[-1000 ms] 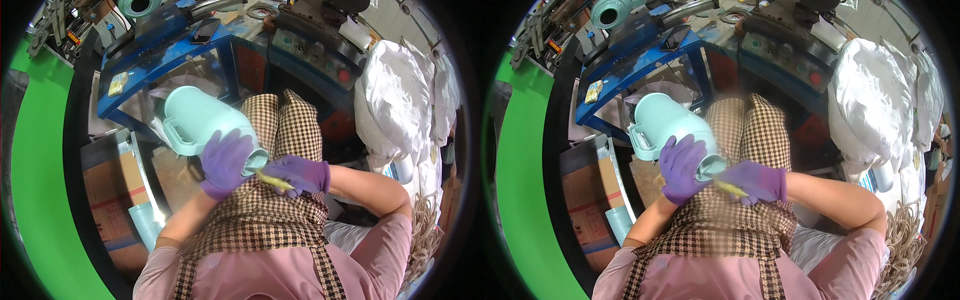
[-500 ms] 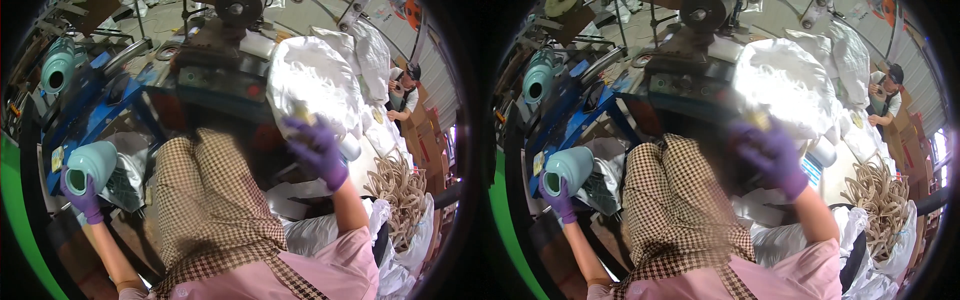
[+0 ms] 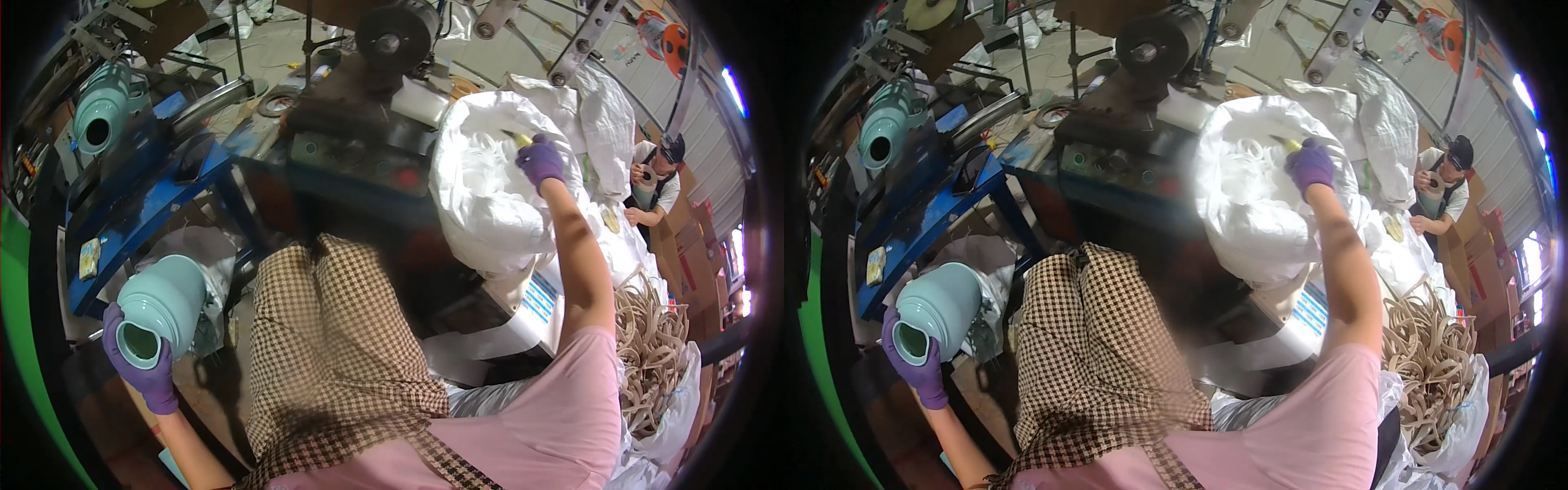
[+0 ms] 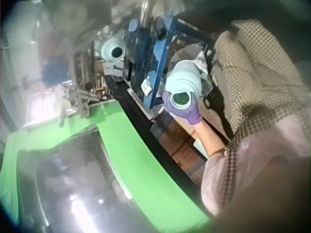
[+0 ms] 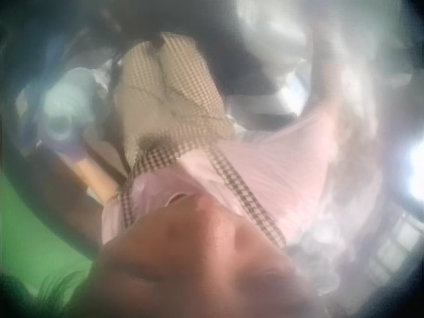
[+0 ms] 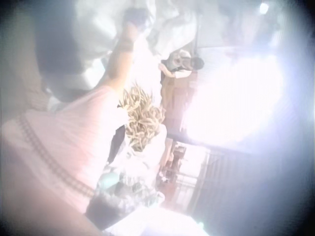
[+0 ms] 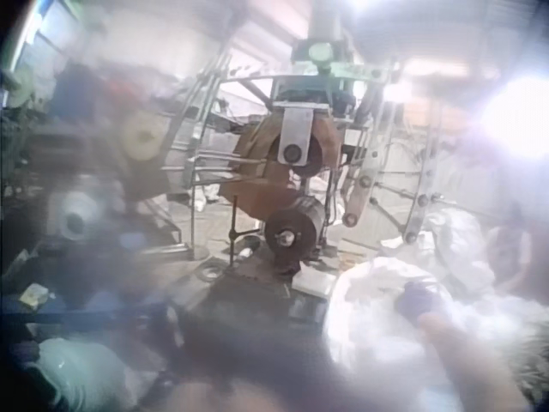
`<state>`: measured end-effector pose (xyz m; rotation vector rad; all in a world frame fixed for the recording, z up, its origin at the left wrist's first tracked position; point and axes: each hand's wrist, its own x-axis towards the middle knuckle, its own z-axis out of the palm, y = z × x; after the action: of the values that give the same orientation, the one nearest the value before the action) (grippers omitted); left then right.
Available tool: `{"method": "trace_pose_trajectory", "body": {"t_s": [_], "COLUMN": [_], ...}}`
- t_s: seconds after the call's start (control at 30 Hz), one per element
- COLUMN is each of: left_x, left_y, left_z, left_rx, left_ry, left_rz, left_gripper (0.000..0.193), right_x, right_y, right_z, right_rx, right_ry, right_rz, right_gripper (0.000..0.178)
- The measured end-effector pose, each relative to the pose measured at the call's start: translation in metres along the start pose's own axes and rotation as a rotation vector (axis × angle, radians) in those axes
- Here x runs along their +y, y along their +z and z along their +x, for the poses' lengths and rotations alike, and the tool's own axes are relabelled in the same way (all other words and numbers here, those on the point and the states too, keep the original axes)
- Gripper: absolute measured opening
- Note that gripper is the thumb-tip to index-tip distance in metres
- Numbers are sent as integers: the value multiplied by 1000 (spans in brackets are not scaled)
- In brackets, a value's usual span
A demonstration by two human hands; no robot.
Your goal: The person assembles plastic flasks by retrieving green flask bodies and attaching wooden-colored handles and white rings by hand at a workstation.
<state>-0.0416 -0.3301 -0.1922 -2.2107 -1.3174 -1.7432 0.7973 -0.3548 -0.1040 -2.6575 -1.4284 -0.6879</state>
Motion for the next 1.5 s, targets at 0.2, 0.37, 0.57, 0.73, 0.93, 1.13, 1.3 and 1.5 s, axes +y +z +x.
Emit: {"method": "trace_pose_trajectory", "body": {"t_s": [0.2,0.37,0.57,0.73,0.93,1.13,1.3,1.5], "left_x": [4,42,83,92,99,107,123,148], "left_y": [-14,3,47,53,67,73,83,105], "left_z": [12,15,0,4,-1,1,-2,6], "left_rx": [47,-182,-302,-383,-388,-356,-514,-564], "left_ry": [-40,39,-22,86,128,163,233,512], "left_rz": [-10,-7,-225,-185,-178,-160,-10,40], "left_gripper": [80,80,78,71,65,66,49,46], "right_x": [12,-87,-307,-409,-418,-409,-385,-325], "right_y": [-44,-122,-174,-181,-178,-170,-150,-138], "right_z": [-17,-113,-253,-286,-302,-307,-304,-327], "right_rx": [410,162,-363,-299,-291,-269,-502,-307], "right_ry": [-38,-301,-1112,-1098,-1014,-980,-1083,-760], "right_rz": [314,1210,1494,1439,1166,1121,1164,1520], "right_gripper": [23,12,40,21,20,22,32,32]}}
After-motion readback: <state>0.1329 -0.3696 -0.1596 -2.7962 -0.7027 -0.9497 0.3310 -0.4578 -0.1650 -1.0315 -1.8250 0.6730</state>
